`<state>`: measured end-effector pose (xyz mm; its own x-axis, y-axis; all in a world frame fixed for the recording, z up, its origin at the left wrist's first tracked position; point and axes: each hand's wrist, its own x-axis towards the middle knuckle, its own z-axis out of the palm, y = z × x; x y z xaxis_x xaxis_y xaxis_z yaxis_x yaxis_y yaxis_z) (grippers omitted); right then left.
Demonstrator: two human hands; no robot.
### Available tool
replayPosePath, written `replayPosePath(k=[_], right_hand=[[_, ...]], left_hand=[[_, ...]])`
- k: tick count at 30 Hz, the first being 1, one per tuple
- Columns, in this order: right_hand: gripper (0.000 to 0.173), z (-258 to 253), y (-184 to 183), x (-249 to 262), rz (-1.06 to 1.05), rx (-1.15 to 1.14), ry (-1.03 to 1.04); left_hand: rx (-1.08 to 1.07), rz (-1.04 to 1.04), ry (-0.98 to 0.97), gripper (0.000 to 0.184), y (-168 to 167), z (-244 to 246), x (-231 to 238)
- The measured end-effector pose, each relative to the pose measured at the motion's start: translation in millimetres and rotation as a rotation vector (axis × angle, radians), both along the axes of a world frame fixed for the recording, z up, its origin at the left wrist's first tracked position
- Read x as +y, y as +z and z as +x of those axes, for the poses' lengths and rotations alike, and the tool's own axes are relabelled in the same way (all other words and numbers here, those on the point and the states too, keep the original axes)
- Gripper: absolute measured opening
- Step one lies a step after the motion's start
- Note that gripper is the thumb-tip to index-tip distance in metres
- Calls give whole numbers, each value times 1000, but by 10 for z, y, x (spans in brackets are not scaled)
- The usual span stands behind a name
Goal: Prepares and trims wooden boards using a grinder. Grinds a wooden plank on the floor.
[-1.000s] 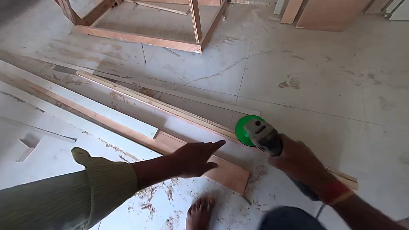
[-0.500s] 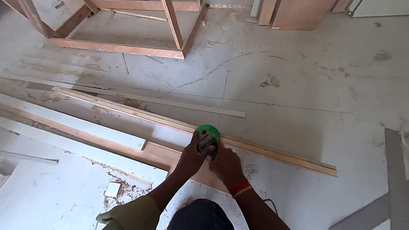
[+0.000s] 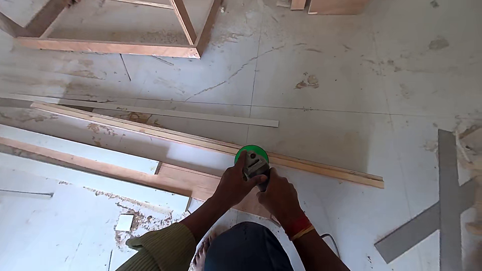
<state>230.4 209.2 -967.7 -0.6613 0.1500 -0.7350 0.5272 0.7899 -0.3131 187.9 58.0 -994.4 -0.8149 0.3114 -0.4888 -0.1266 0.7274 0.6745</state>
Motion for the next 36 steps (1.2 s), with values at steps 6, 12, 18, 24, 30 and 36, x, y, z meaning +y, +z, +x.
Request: replayPosePath(k=[6,12,18,24,30,36], right_hand=[[57,117,4,118,-3,-26,-26],[55,225,2,249,6,-23,-56],[53,330,-15,390,12,-18,-91],[52,405,-17,497,30,-22,-118],[52,471,-25,627,39,-8,-165],[52,521,-42,705,44,25,-199]], left_hand=[[28,-4,-36,104,-29,104,111],[39,-2,-64,104,-32,188,247],[60,-7,-99,103,-34,247,410],[69,7,-132,103,-21,272,537],[94,5,-157,102,-27,298,697],[97,38,-167,102,-46,322,779]])
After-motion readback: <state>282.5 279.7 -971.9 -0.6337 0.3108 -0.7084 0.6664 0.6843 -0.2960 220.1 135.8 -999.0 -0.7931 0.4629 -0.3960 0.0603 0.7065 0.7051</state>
